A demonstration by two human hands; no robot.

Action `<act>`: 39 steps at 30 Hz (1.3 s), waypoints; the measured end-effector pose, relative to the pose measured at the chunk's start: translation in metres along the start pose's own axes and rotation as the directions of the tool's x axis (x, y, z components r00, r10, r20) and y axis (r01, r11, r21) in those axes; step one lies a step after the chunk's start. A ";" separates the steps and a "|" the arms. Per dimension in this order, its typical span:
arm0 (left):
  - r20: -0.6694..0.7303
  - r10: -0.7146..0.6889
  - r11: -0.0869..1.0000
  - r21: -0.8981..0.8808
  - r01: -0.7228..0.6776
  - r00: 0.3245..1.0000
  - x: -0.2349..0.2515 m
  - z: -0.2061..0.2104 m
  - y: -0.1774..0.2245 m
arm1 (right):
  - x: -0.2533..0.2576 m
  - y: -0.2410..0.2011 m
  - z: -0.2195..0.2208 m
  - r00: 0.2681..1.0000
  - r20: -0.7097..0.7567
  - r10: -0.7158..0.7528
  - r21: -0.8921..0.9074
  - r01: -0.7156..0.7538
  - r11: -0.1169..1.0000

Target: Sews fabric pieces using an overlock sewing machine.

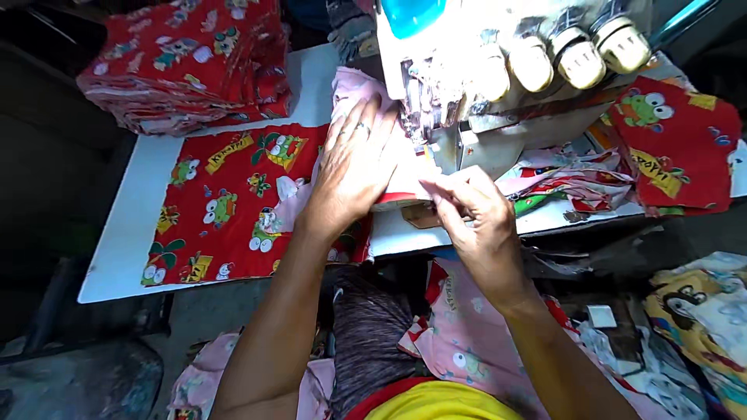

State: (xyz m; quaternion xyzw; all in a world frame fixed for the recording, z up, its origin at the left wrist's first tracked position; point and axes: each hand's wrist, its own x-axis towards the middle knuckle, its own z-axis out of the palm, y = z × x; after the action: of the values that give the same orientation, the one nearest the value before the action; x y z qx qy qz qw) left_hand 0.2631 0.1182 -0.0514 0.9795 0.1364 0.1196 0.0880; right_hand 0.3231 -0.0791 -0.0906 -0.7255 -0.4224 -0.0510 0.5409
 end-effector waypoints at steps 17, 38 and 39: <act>0.043 -0.634 0.328 -0.889 0.319 0.772 -0.005 0.011 -0.025 | -0.028 -0.001 0.009 0.987 0.159 0.024 -0.315 0.028 0.949; -0.313 -0.466 0.775 -0.596 0.211 0.828 -0.152 0.082 0.128 | -0.013 -0.020 -0.018 0.966 0.191 0.174 0.542 -0.251 0.802; -0.311 -0.507 0.769 -0.584 0.259 0.804 -0.150 0.075 0.123 | -0.016 -0.047 -0.018 0.964 0.261 0.056 0.572 -0.201 0.795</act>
State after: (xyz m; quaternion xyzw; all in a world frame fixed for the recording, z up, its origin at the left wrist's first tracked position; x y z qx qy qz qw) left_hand 0.1724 -0.0526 -0.1299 0.8126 0.3188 0.3546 0.3352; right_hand 0.2884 -0.1004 -0.0575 -0.5478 -0.4260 0.2054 0.6901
